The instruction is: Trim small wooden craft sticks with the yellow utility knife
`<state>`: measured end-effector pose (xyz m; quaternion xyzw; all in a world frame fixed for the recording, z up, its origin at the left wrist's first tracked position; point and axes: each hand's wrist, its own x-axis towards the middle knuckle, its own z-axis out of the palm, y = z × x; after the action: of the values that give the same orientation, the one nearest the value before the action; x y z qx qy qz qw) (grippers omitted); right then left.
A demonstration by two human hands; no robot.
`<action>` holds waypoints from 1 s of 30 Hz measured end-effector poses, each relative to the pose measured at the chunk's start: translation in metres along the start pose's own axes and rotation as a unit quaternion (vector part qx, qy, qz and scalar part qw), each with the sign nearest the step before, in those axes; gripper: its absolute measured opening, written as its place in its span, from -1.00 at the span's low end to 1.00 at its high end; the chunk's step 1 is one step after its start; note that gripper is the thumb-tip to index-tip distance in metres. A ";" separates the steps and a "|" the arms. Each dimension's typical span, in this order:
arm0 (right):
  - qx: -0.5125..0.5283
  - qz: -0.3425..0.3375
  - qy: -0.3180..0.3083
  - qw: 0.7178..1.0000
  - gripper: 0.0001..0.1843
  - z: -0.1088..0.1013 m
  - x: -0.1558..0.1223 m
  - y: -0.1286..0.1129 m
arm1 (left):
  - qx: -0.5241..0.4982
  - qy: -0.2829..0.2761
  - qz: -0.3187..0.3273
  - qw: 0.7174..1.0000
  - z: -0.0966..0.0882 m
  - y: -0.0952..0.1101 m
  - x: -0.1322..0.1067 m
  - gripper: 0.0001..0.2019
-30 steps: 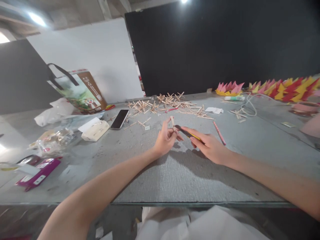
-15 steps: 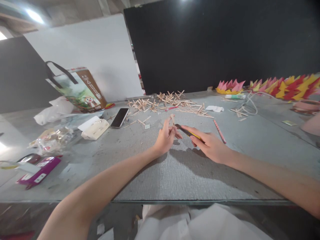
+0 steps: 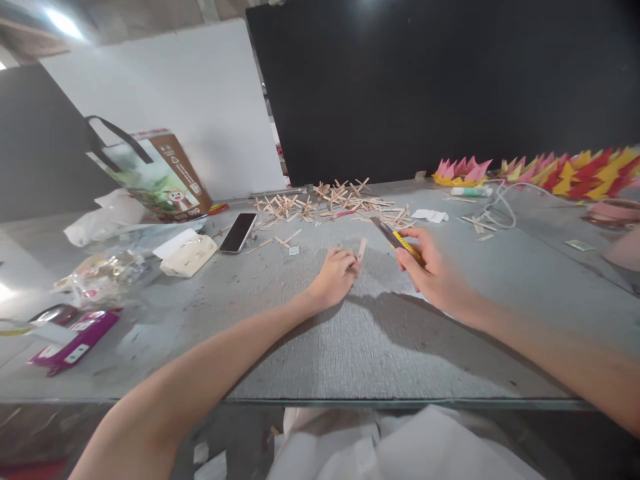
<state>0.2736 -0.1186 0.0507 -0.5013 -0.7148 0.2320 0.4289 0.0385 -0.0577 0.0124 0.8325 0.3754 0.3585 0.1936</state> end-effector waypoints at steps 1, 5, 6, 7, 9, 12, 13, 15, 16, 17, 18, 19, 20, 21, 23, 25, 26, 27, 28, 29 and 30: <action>0.004 0.007 0.006 1.000 -0.48 -0.001 0.001 0.001 | 0.016 -0.017 0.015 1.000 0.001 -0.001 0.000 -0.64; 0.013 0.019 0.015 1.000 -0.50 -0.001 0.003 0.003 | 0.061 -0.090 0.035 0.993 0.003 -0.001 -0.004 -0.71; 0.018 0.021 0.013 1.000 -0.50 0.000 0.003 0.003 | 0.069 -0.096 0.037 0.992 0.003 0.000 -0.005 -0.71; 0.023 0.022 0.010 0.999 -0.50 0.000 0.003 0.003 | 0.073 -0.095 0.038 0.992 0.002 0.001 -0.005 -0.72; 0.028 0.023 0.003 0.999 -0.50 0.002 0.002 0.003 | 0.065 -0.083 0.047 0.993 -0.001 0.004 -0.005 -0.78; 0.025 0.020 0.000 0.999 -0.50 0.004 0.002 0.004 | 0.038 -0.080 0.071 0.994 -0.006 0.007 -0.003 -0.88; 0.022 0.018 0.001 1.000 -0.50 0.004 0.002 0.004 | 0.032 -0.087 0.076 0.993 -0.007 0.007 -0.002 -0.87; 0.016 0.014 0.001 1.000 -0.50 0.004 0.002 0.006 | 0.026 -0.108 0.074 0.991 -0.010 0.008 -0.001 -0.81; 0.013 0.013 0.000 1.000 -0.51 0.003 0.003 0.006 | 0.026 -0.123 0.072 0.990 -0.010 0.009 -0.001 -0.77; 0.010 0.013 -0.001 1.000 -0.52 0.003 0.003 0.006 | 0.025 -0.137 0.070 0.988 -0.011 0.009 -0.001 -0.72; 0.007 0.013 -0.003 1.000 -0.52 0.003 0.003 0.007 | 0.025 -0.150 0.070 0.986 -0.011 0.009 -0.002 -0.66; 0.005 0.014 -0.004 1.000 -0.53 0.003 0.003 0.007 | 0.025 -0.161 0.070 0.984 -0.011 0.010 -0.002 -0.61; 0.003 0.015 -0.004 1.000 -0.53 0.003 0.003 0.007 | 0.024 -0.168 0.073 0.983 -0.011 0.010 -0.003 -0.57; 0.002 0.015 -0.003 1.000 -0.53 0.003 0.003 0.006 | 0.023 -0.174 0.077 0.981 -0.011 0.010 -0.003 -0.54; 0.001 0.013 0.001 1.000 -0.53 0.003 0.003 0.006 | 0.028 -0.183 0.088 0.979 -0.011 0.011 -0.003 -0.52; 0.001 0.009 0.004 1.000 -0.52 0.002 0.003 0.004 | 0.050 -0.199 0.098 0.974 -0.012 0.012 -0.003 -0.56; 0.001 0.006 0.002 1.000 -0.52 0.002 0.003 0.003 | 0.065 -0.209 0.099 0.971 -0.012 0.013 -0.002 -0.57; 0.000 0.003 0.000 1.000 -0.51 0.002 0.003 0.002 | 0.081 -0.217 0.098 0.968 -0.012 0.013 -0.002 -0.59; -0.002 0.001 -0.001 1.000 -0.50 0.001 0.002 0.001 | 0.093 -0.224 0.094 0.966 -0.013 0.014 -0.002 -0.59; -0.005 0.001 -0.002 1.000 -0.50 0.002 0.002 0.000 | 0.100 -0.227 0.090 0.965 -0.013 0.015 -0.002 -0.57; -0.007 0.002 -0.002 1.000 -0.49 0.002 0.002 -0.001 | 0.102 -0.227 0.085 0.965 -0.014 0.016 -0.002 -0.55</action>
<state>0.2710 -0.1175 0.0513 -0.5055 -0.7160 0.2285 0.4238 0.0355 -0.0686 0.0304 0.9363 0.2840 0.1347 0.1566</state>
